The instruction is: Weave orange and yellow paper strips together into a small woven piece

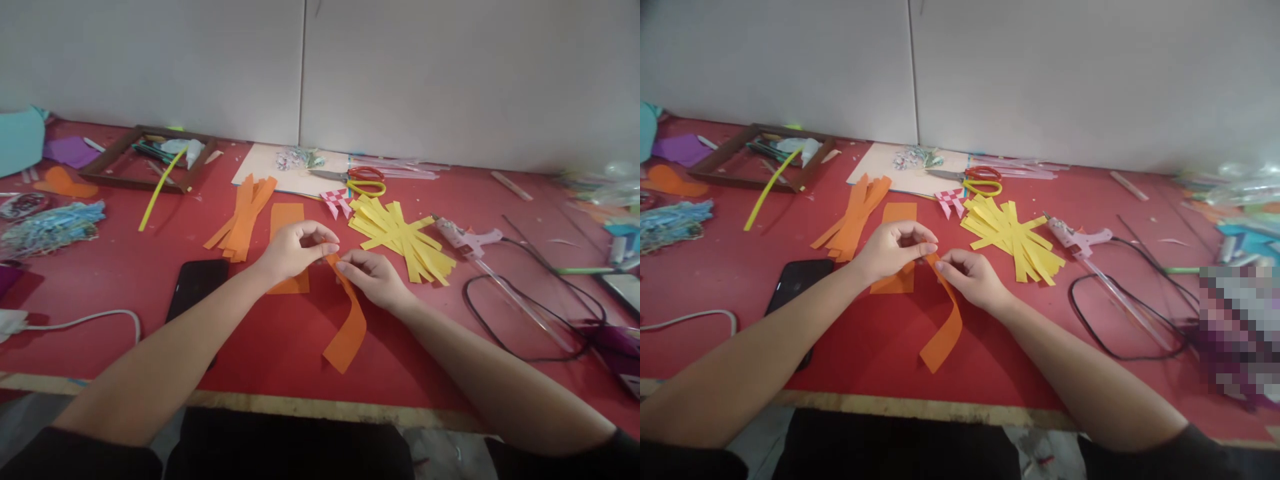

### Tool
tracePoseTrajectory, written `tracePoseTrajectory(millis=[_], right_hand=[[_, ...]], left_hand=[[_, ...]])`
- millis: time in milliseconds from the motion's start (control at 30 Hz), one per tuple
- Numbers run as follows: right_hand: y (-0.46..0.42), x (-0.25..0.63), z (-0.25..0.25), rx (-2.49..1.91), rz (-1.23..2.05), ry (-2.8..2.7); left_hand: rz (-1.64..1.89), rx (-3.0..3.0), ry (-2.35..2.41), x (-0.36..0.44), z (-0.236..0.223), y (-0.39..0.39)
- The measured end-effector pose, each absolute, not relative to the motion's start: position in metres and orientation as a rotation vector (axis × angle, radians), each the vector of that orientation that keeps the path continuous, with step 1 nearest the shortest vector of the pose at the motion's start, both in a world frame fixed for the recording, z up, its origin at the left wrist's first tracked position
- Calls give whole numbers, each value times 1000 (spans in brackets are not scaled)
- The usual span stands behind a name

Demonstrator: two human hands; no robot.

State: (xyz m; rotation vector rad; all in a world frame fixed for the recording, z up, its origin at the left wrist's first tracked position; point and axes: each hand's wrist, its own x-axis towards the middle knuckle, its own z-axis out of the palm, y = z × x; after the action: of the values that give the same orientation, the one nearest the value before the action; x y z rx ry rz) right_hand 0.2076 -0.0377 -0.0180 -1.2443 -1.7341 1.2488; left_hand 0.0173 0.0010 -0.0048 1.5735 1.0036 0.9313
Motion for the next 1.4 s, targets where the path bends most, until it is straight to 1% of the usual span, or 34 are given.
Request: tracePoseTrajectory(millis=[367,633,767,967,1167,1400], right_hand=[[-35,211,-12,-1296,1247,-1810],[-38,210,-9,-1279,1245,-1881],[-38,210,-12,-1257,1294,-1859],[-35,207,-16,-1243,1289,-1763],[-33,208,-12,-1206,1350,-1720],[-33,210,-11,-1254,1307,-1630]], left_hand=[[946,1579,1054,10,1,1],[644,1471,944,8,-2,0],[595,1520,886,7,0,-2],[692,1670,839,9,-1,-3],[836,1480,940,2,-5,8],[953,1291,978,2,-5,16]])
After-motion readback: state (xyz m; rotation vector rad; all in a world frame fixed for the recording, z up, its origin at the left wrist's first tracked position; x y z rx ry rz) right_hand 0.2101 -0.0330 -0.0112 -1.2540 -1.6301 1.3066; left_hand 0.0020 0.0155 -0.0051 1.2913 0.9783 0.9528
